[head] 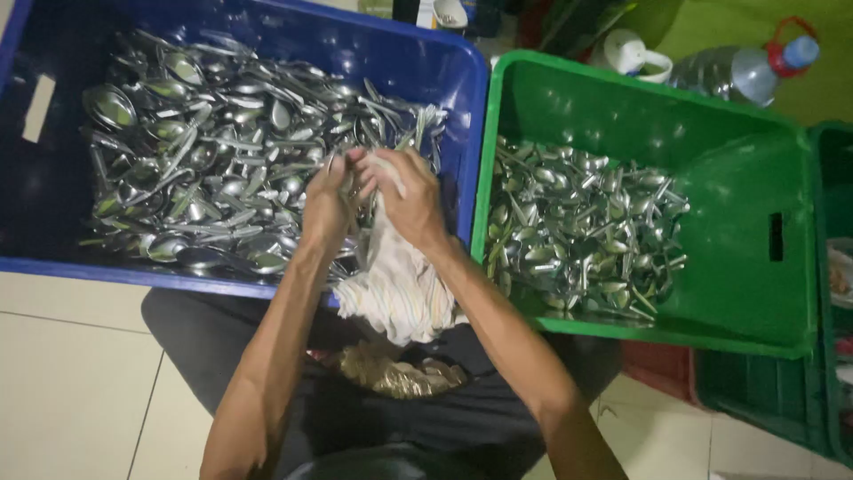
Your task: Wiping metal spoons with a cloth and transferring them between bins.
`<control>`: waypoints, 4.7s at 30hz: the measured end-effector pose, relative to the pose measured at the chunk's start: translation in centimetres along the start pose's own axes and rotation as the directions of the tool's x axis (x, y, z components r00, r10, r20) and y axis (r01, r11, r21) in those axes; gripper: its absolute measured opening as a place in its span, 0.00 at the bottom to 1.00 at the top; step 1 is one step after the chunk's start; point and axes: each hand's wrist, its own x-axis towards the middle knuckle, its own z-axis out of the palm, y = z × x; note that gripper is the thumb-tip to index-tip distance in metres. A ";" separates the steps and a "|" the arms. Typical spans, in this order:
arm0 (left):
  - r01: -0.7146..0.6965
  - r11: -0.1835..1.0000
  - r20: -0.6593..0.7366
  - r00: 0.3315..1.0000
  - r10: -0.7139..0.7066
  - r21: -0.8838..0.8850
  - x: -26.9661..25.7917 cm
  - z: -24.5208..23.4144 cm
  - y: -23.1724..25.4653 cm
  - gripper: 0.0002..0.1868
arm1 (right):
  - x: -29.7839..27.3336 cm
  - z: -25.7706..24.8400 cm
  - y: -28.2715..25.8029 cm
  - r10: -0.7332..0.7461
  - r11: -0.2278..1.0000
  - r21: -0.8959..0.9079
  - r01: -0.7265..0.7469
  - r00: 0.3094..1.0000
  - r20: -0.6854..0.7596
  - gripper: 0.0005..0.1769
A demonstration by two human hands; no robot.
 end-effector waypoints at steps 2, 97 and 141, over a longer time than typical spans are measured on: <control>0.003 1.000 0.057 0.998 -0.003 -0.006 -0.6 1.1 -0.3 0.27 | 0.1 1.8 -0.7 -0.087 0.996 -0.033 0.088 0.996 0.030 0.12; -0.049 0.950 0.048 0.998 0.036 0.308 1.3 0.9 0.1 0.30 | -1.5 3.0 -1.5 -0.247 0.933 -0.223 0.281 0.954 0.170 0.12; -0.005 0.762 0.137 0.984 -0.110 0.647 -2.1 -1.6 0.2 0.13 | 0.1 1.5 -0.3 -0.195 0.940 -0.252 0.231 0.968 0.159 0.12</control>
